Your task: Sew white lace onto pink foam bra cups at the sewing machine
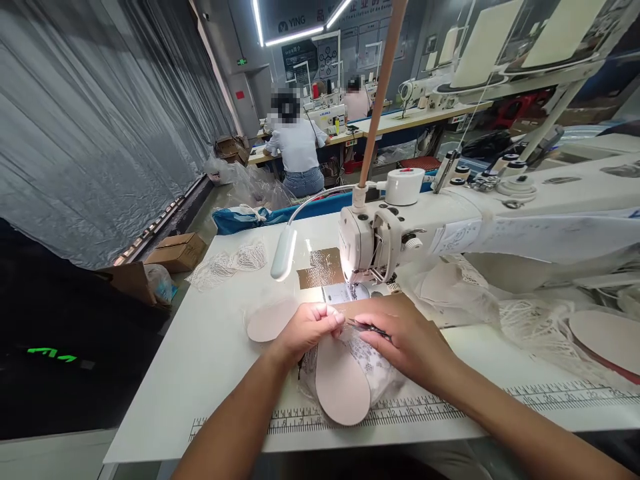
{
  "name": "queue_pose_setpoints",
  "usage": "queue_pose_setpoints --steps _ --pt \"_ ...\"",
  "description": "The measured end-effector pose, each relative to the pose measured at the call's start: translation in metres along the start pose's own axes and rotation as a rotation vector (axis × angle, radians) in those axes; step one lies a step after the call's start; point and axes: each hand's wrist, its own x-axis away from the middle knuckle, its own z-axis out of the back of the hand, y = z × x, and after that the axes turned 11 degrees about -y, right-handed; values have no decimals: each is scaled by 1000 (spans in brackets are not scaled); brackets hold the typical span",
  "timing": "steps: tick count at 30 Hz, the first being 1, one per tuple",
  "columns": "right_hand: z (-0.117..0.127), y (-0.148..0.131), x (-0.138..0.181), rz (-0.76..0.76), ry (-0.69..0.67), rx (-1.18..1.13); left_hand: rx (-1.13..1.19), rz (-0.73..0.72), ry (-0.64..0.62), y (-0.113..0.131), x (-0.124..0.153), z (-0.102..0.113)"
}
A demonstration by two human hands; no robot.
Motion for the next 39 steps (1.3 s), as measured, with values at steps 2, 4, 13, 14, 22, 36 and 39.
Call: queue_pose_setpoints --steps 2,4,13,14,22,36,39 --pt "0 -5 -6 0 13 30 25 -9 7 1 0 -1" --pt "3 -7 -8 18 39 21 39 -27 40 1 1 -1" --pt "9 -10 -3 73 17 -126 211 -61 194 -1 -3 0" --pt "5 -11 -6 78 12 -118 220 -55 200 -1 -3 0" --pt "-11 -11 -26 114 82 -70 196 -73 154 -2 -2 6" --pt "22 49 -5 213 -59 244 -853 118 -31 9 -10 13" --pt "18 38 -14 280 -120 193 -1008 107 -20 19 -28 14"
